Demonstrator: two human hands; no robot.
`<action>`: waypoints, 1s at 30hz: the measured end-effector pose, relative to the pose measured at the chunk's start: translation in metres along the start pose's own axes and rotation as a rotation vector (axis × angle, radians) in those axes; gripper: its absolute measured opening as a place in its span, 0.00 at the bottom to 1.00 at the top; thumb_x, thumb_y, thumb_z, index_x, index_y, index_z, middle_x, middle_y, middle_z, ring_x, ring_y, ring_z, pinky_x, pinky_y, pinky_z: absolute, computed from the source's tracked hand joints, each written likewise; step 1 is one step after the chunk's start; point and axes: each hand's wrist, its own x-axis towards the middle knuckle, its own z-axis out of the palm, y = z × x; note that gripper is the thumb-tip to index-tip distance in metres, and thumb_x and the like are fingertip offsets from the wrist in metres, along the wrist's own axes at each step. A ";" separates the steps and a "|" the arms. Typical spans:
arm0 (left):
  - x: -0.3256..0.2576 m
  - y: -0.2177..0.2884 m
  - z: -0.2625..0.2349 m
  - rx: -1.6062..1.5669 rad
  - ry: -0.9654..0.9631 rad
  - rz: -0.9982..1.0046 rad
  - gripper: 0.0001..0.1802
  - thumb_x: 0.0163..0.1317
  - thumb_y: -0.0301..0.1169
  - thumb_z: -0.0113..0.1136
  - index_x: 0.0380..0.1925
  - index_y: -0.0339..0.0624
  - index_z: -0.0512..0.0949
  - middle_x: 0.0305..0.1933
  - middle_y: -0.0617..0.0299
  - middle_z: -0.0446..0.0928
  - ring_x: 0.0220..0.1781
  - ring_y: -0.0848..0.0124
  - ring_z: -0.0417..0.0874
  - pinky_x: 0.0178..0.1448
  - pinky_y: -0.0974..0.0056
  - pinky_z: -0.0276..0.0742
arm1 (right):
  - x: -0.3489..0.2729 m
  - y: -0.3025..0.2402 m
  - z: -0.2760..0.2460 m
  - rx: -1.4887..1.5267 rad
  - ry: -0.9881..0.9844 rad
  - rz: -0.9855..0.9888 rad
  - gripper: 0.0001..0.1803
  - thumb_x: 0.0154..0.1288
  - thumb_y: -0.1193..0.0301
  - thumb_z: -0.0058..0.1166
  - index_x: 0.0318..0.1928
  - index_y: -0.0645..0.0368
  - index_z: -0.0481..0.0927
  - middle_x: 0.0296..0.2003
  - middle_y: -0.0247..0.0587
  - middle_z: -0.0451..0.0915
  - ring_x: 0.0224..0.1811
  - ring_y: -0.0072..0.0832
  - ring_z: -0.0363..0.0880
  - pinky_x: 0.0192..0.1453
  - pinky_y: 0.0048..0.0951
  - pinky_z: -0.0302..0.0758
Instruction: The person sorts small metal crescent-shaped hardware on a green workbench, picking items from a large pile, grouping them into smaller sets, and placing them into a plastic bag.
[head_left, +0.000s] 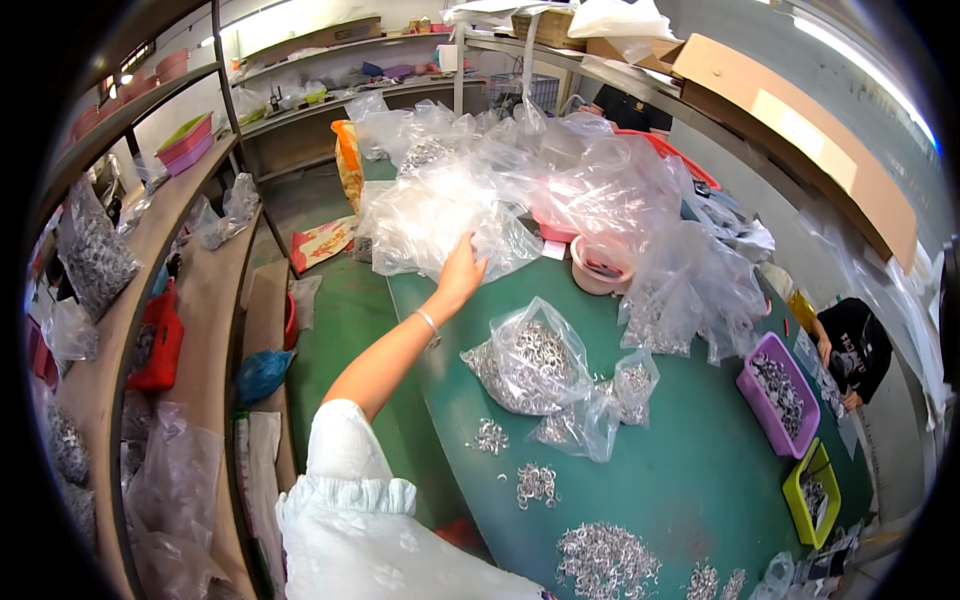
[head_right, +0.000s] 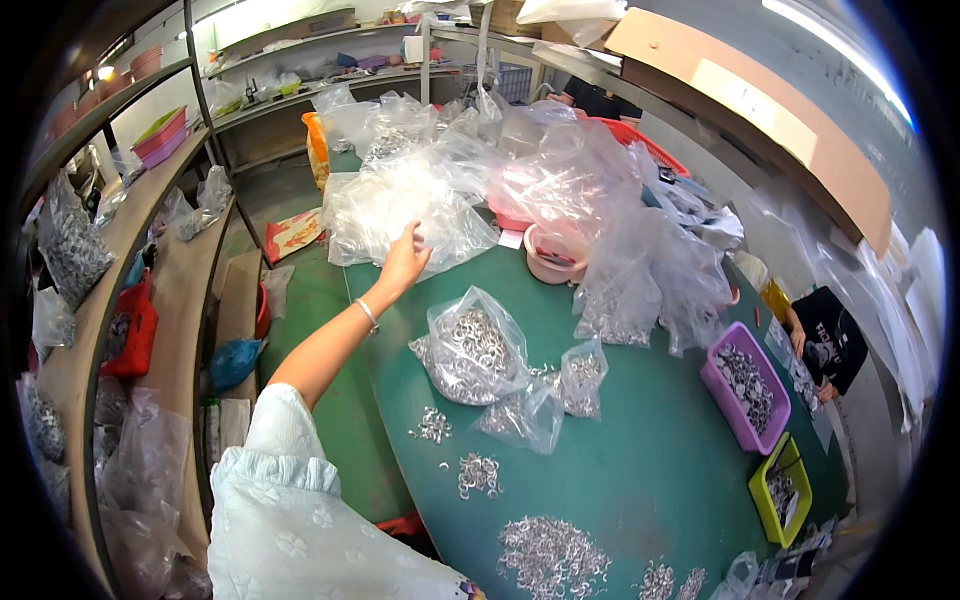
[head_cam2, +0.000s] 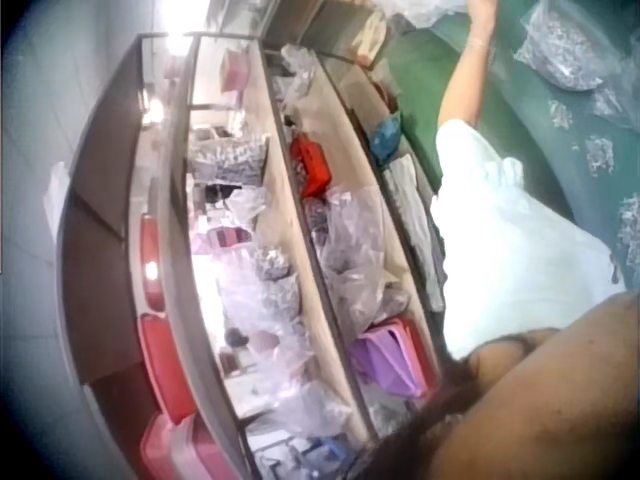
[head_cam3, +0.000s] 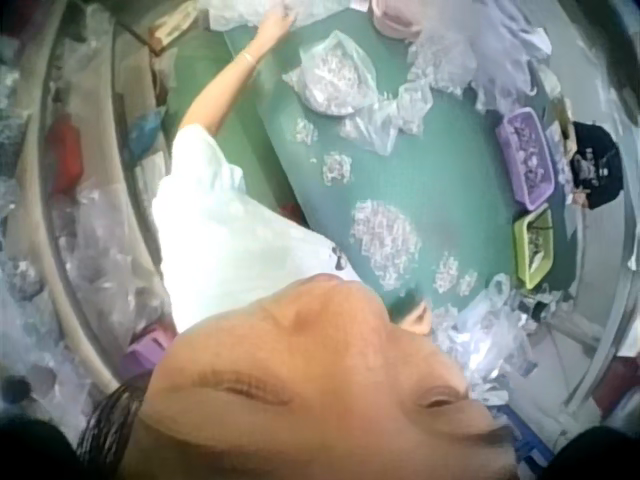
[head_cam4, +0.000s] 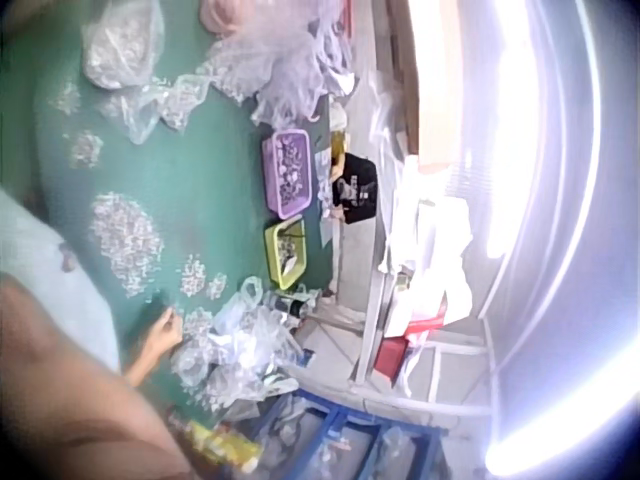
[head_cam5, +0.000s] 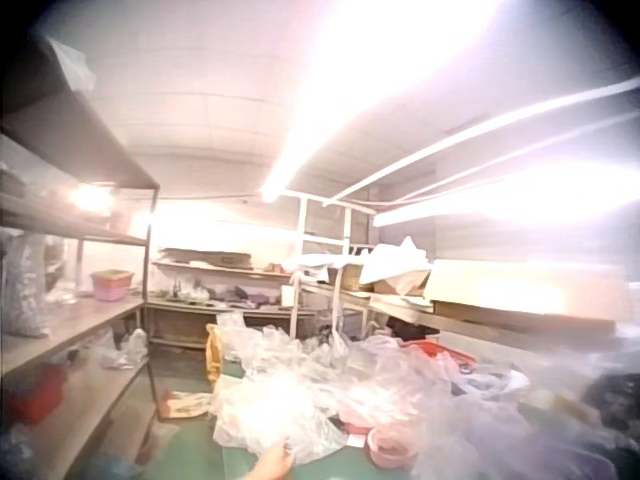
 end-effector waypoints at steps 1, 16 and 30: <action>0.012 0.003 0.010 0.075 0.090 0.098 0.31 0.55 0.28 0.65 0.59 0.36 0.67 0.53 0.44 0.74 0.56 0.50 0.75 0.59 0.53 0.72 | 0.005 -0.005 -0.003 -0.036 -0.016 -0.012 0.13 0.69 0.68 0.54 0.36 0.69 0.82 0.32 0.53 0.81 0.33 0.41 0.78 0.40 0.40 0.76; 0.157 -0.031 0.041 0.154 0.669 0.029 0.05 0.58 0.26 0.60 0.33 0.36 0.79 0.41 0.49 0.73 0.49 0.55 0.74 0.53 0.56 0.71 | 0.026 -0.016 0.008 -0.293 -0.040 -0.083 0.17 0.67 0.63 0.56 0.28 0.66 0.81 0.22 0.53 0.78 0.23 0.47 0.76 0.29 0.42 0.73; 0.161 -0.132 -0.034 0.257 0.392 -0.130 0.20 0.50 0.23 0.55 0.47 0.37 0.78 0.52 0.42 0.72 0.58 0.48 0.71 0.64 0.52 0.65 | 0.025 -0.010 0.021 -0.277 -0.074 0.007 0.17 0.66 0.63 0.57 0.29 0.67 0.81 0.21 0.54 0.78 0.19 0.45 0.74 0.27 0.41 0.72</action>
